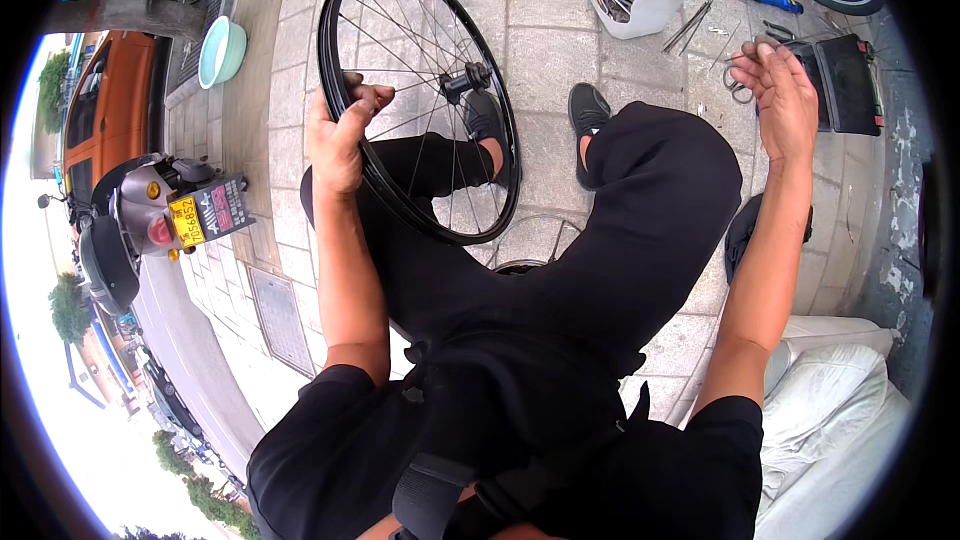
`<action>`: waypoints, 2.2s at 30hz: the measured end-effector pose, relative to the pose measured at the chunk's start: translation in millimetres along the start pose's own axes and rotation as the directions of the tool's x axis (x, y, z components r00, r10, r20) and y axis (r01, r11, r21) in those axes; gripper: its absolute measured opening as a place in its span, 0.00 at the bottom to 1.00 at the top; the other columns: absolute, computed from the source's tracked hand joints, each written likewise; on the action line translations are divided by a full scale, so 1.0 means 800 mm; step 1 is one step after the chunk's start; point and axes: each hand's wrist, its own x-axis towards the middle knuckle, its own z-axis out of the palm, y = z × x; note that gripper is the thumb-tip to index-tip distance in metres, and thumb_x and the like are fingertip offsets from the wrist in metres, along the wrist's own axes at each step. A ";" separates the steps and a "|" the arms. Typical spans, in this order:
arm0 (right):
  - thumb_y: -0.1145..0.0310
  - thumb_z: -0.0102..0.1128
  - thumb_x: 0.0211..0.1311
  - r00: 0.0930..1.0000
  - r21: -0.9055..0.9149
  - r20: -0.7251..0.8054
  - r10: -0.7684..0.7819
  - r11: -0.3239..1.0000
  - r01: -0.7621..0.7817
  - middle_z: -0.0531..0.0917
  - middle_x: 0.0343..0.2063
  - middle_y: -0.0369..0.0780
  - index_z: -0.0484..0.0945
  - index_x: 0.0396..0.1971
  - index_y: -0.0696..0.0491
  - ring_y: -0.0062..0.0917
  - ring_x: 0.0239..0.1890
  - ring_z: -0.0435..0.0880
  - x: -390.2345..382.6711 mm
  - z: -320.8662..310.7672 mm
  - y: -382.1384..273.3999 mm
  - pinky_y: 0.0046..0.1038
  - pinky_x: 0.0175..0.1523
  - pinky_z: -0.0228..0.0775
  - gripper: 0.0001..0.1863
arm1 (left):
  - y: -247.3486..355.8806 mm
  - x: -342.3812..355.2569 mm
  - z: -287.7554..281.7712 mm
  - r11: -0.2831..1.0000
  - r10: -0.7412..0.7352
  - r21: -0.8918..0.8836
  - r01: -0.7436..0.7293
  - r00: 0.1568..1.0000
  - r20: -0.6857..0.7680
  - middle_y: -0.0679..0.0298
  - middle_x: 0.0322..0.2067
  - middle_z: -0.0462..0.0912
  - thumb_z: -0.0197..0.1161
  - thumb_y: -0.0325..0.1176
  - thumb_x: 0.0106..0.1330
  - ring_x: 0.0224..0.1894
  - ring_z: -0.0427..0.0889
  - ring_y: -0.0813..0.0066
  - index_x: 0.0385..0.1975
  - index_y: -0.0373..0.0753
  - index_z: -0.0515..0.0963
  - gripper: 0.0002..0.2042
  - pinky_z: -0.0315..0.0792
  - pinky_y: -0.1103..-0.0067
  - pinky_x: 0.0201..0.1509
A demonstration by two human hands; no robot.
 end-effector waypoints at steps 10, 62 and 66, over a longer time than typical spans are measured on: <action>0.69 0.61 0.73 0.925 -0.093 0.377 0.041 0.996 -0.006 0.89 0.39 0.42 0.83 0.49 0.63 0.23 0.39 0.89 -0.068 0.253 0.046 0.25 0.46 0.84 0.14 | -0.023 -0.056 -0.063 0.999 0.024 0.032 -0.024 1.000 0.012 0.56 0.37 0.79 0.57 0.21 0.64 0.53 0.84 0.52 0.54 0.29 0.70 0.17 0.74 0.51 0.69; 0.63 0.67 0.67 0.862 -0.104 0.256 0.438 0.899 -0.426 0.91 0.31 0.42 0.89 0.38 0.60 0.24 0.32 0.91 -0.090 0.379 0.307 0.28 0.42 0.81 0.14 | -0.039 -0.072 -0.095 0.997 0.015 -0.081 -0.018 0.999 -0.040 0.55 0.37 0.78 0.61 0.28 0.61 0.55 0.82 0.50 0.56 0.33 0.69 0.22 0.67 0.47 0.73; 0.64 0.68 0.65 0.817 -0.284 0.284 0.501 0.858 -0.428 0.91 0.30 0.43 0.89 0.37 0.59 0.24 0.32 0.92 -0.078 0.387 0.310 0.29 0.42 0.81 0.13 | -0.040 -0.072 -0.097 0.996 0.015 -0.082 -0.018 0.999 -0.041 0.55 0.37 0.78 0.60 0.28 0.60 0.55 0.82 0.50 0.56 0.33 0.69 0.22 0.67 0.47 0.73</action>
